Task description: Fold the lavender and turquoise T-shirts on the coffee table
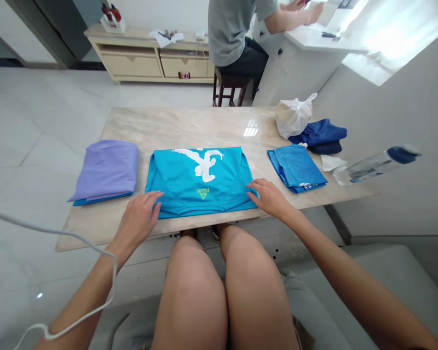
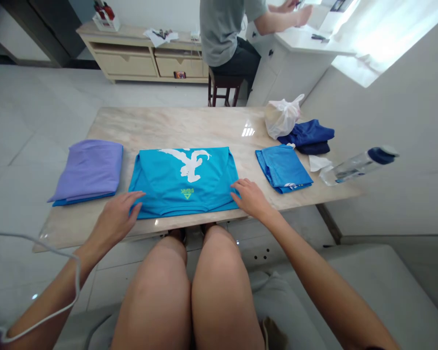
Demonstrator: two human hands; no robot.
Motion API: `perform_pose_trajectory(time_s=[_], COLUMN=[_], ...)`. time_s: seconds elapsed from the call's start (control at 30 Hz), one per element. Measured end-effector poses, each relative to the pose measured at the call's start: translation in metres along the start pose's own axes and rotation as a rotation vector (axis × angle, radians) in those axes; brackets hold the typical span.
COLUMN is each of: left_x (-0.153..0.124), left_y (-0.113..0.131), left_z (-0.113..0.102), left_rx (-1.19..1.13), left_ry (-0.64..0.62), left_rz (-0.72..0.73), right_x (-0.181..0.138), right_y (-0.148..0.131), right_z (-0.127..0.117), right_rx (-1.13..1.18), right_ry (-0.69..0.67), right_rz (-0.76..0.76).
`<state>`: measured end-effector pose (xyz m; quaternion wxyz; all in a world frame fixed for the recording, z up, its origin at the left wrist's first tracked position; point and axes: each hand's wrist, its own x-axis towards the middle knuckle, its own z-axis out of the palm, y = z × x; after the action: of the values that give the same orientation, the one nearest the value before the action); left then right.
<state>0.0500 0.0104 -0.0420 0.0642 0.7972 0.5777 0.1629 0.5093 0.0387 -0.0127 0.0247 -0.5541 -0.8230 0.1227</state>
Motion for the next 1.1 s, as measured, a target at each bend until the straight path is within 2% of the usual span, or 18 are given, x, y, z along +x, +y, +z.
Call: perform_pose_trajectory(time_s=[0.1,0.17,0.23,0.37,0.43,0.5,0.57,0.63,0.73,0.8,0.87,0.93,1.0,1.1], left_x=[0.044,0.07,0.086,0.09,0.088,0.085,0.076,0.057,0.006,-0.034,-0.07,-0.098,-0.117,-0.137], left_y=[0.013,0.021,0.027,0.032,0.034,0.039,0.05,0.067,0.101,0.123,0.144,0.162,0.177,0.197], left_z=[0.015,0.032,0.052,0.078,0.078,0.068,0.049,0.024,-0.02,-0.048,-0.069,-0.081,-0.085,-0.079], left_rx=[-0.092,-0.093,-0.054,0.002,-0.006,-0.026,-0.05,-0.129,-0.493,-0.767,-0.866,-0.819,-0.712,-0.485], left_ry=[-0.014,-0.025,-0.022,0.006,-0.004,-0.053,-0.128,-0.209,-0.329,-0.363,-0.301,-0.155,-0.001,0.173], left_rz=[0.006,-0.042,-0.116,-0.179,-0.173,-0.183,-0.221,-0.265,-0.288,-0.282,-0.284,-0.301,-0.295,-0.203], right_x=[0.043,0.074,0.098,0.117,0.118,0.115,0.103,0.078,0.013,-0.034,-0.072,-0.095,-0.108,-0.125], right_y=[-0.005,-0.011,-0.015,-0.013,-0.013,-0.02,-0.037,-0.06,-0.097,-0.116,-0.129,-0.138,-0.147,-0.166], right_z=[0.01,0.024,0.043,0.074,0.077,0.069,0.054,0.036,0.011,-0.001,-0.01,-0.017,-0.021,-0.022], right_rx=[0.058,0.079,0.084,0.056,0.057,0.085,0.157,0.324,0.793,1.119,1.299,1.34,1.297,1.122], right_ry=[0.118,0.175,0.203,0.205,0.202,0.172,0.114,0.07,0.008,-0.075,-0.101,-0.053,0.045,0.249], right_rz=[0.047,0.063,0.09,0.154,0.169,0.201,0.272,0.315,0.189,0.118,0.137,0.153,0.148,0.15])
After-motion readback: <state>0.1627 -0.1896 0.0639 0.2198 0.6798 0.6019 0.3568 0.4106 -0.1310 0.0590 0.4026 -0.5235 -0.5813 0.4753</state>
